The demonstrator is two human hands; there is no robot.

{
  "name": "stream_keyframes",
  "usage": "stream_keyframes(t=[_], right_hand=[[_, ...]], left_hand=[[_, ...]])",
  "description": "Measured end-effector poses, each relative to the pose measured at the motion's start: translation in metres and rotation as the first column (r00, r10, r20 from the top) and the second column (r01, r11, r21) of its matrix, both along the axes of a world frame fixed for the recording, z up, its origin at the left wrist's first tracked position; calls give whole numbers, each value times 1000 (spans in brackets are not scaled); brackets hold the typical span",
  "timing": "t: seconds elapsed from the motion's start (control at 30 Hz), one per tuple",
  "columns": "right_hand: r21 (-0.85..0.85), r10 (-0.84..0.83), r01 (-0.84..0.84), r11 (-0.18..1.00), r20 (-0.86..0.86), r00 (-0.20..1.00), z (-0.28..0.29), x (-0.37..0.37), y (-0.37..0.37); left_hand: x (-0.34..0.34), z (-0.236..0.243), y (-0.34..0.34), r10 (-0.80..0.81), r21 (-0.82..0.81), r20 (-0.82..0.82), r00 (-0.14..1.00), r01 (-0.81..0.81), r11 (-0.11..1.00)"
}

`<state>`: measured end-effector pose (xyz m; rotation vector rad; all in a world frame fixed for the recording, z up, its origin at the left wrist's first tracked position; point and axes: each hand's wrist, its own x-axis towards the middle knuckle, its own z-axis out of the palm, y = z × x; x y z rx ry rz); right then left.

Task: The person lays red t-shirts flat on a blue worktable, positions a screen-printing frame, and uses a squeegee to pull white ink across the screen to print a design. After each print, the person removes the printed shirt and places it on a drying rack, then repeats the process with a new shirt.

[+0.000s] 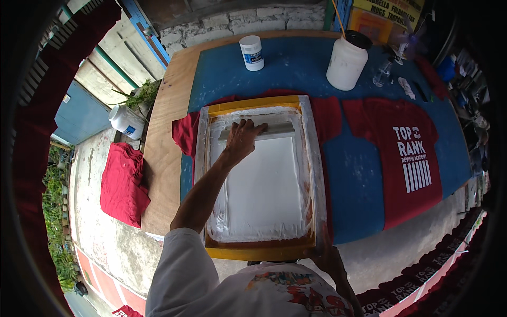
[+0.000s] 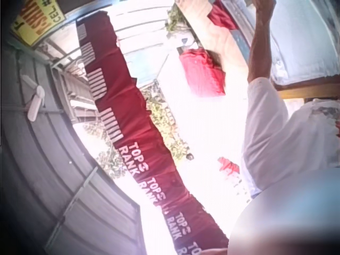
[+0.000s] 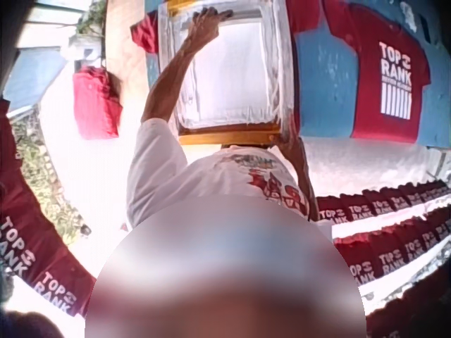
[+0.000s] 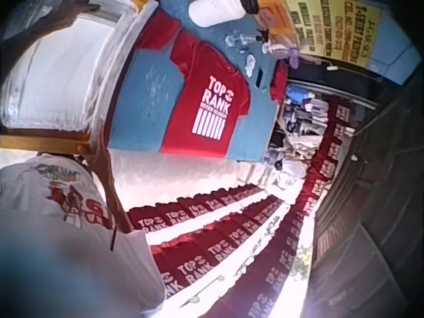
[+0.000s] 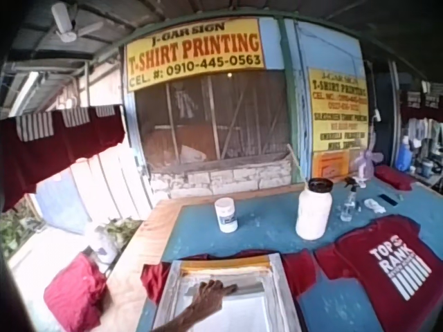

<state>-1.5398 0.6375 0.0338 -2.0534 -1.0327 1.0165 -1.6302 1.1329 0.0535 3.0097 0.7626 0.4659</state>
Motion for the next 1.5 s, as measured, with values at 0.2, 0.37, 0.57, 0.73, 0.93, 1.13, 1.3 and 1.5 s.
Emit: stream_keyframes(t=[0.2,0.37,0.57,0.73,0.93,1.13,1.3,1.5], right_hand=[[43,-24,24,999,-6,1000,-10,-1,-4],[24,-43,43,999,1,999,-9,-2,-5],[74,-32,34,997,-23,999,-10,-3,-5],[164,-15,11,986,20,1000,-16,-3,-5],[202,-2,7,979,-26,1000,-16,-2,-6],[248,20,-26,969,26,999,-14,-2,-5],[195,-21,27,980,-35,999,-13,0,-4],[216,-32,31,976,0,999,-17,-1,-5]], left_hand=[[-12,24,24,-31,-190,-100,995,12,982],[-7,17,50,-6,-113,-139,990,-10,994],[-18,-8,39,29,-112,-93,995,-40,993],[-57,-11,-38,45,-87,14,999,-43,995],[-131,-6,-196,63,-192,41,997,-54,980],[-175,23,-305,61,-268,-41,997,-69,961],[-165,40,-267,50,-336,3,999,-46,941],[-86,34,-124,5,-125,121,993,10,992]])
